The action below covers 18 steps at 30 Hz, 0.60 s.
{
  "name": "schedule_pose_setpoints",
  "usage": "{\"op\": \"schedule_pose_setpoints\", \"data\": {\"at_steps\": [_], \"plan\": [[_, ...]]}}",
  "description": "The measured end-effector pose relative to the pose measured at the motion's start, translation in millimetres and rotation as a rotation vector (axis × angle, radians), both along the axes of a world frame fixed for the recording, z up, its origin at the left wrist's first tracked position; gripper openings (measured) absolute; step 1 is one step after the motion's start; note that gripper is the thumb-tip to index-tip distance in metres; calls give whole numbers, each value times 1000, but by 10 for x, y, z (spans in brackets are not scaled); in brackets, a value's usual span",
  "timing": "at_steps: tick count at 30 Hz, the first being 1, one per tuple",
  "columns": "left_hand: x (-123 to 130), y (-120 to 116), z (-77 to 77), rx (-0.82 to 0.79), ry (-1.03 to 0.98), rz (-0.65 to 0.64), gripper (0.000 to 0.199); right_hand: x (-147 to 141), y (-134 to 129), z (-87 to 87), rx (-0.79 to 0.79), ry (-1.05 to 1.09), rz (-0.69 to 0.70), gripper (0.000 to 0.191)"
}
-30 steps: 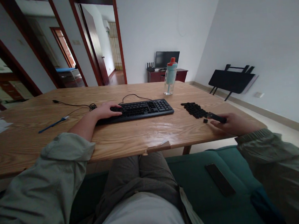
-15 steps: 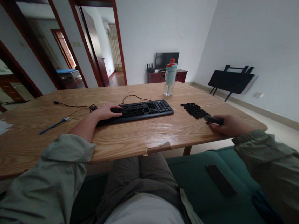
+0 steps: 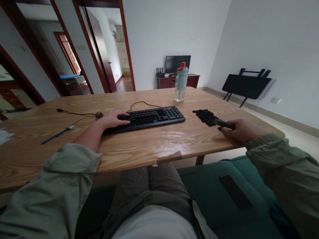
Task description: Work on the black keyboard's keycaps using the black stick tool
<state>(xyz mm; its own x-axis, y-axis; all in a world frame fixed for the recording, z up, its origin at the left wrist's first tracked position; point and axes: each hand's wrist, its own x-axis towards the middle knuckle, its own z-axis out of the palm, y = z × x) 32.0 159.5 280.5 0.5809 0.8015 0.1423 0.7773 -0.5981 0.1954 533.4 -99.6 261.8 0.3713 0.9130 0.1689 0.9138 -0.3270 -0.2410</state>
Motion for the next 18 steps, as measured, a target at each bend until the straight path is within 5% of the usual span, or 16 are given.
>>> {"op": "schedule_pose_setpoints", "data": {"at_steps": [18], "plan": [[13,-48,24,-2,14,11,65,114,220,-47,90,-57,56,21]]}}
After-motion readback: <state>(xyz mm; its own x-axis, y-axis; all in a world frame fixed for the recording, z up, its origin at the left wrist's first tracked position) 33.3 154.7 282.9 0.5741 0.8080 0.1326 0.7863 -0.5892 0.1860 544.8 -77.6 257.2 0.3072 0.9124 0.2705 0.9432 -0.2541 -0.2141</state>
